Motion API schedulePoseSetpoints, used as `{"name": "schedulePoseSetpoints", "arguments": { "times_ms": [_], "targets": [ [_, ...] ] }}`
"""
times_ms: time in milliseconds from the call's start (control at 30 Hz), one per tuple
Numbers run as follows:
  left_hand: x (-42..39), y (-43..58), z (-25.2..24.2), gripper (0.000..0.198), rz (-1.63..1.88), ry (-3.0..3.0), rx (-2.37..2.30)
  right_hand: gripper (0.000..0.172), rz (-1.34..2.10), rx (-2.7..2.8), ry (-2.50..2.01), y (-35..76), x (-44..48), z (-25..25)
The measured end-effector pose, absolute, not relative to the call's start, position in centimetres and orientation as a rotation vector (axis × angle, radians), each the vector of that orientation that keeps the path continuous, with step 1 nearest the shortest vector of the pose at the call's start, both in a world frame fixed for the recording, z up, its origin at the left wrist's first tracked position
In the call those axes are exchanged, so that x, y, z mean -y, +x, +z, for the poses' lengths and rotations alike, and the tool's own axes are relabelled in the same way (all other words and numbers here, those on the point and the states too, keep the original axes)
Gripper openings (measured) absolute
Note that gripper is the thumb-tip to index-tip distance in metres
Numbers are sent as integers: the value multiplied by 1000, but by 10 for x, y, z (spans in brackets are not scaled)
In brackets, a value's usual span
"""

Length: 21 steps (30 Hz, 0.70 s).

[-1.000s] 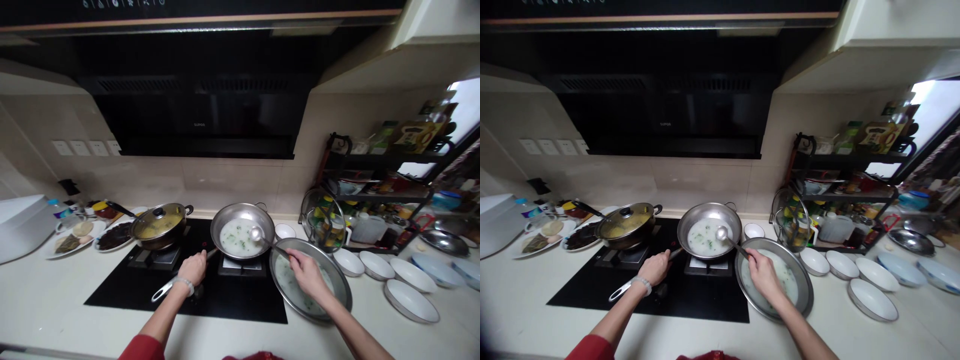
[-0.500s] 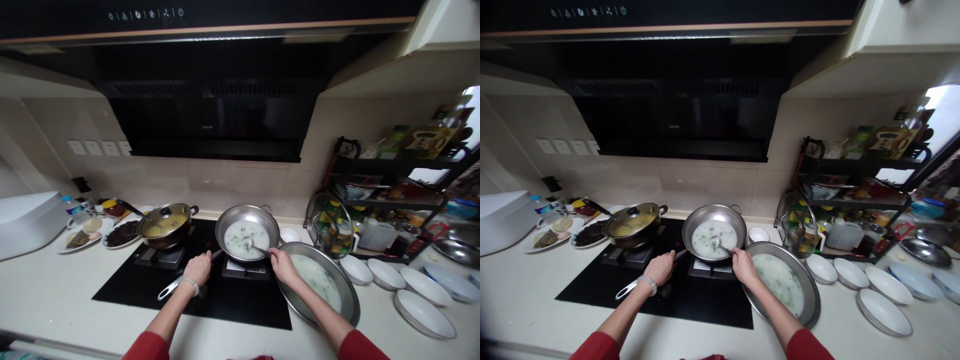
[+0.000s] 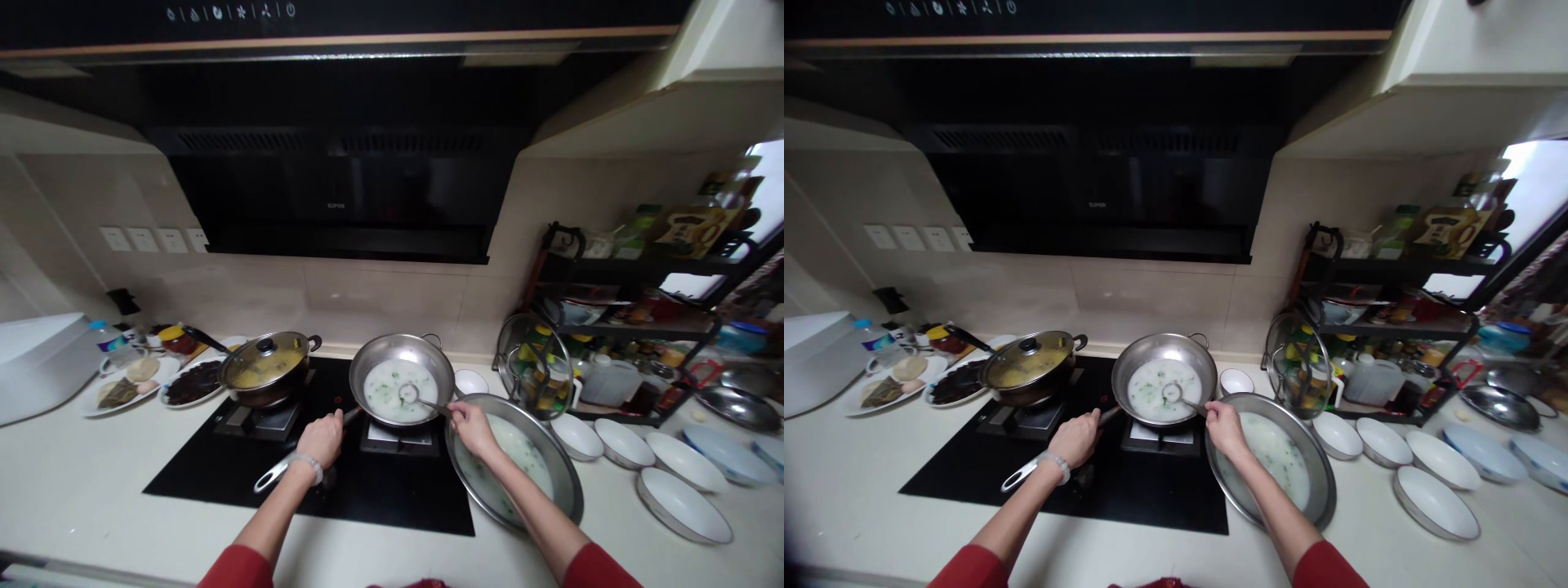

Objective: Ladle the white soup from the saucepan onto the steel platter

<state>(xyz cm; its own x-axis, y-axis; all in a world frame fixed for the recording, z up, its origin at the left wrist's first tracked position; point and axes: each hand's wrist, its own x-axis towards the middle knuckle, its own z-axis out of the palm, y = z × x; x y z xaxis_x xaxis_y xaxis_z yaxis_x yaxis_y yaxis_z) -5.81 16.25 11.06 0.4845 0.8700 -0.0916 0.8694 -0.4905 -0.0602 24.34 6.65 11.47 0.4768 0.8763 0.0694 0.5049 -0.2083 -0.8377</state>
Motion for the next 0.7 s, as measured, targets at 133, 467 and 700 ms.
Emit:
{"name": "schedulePoseSetpoints", "arguments": {
  "times_ms": [133, 467, 700],
  "targets": [
    [-163, -58, 109, 35, 174, -2696, 1566, 36, 634, 1078, -1867, 244, -68, 112],
    [-164, -58, 109, 37, 205, -2690, 1606, 34, 496, 1231, -1949, 248, -64, 125],
    [-163, -58, 110, 38, 209, -2694, 1593, 37, 426, 1330, -1976, 249, -62, 125]
  ]
}}
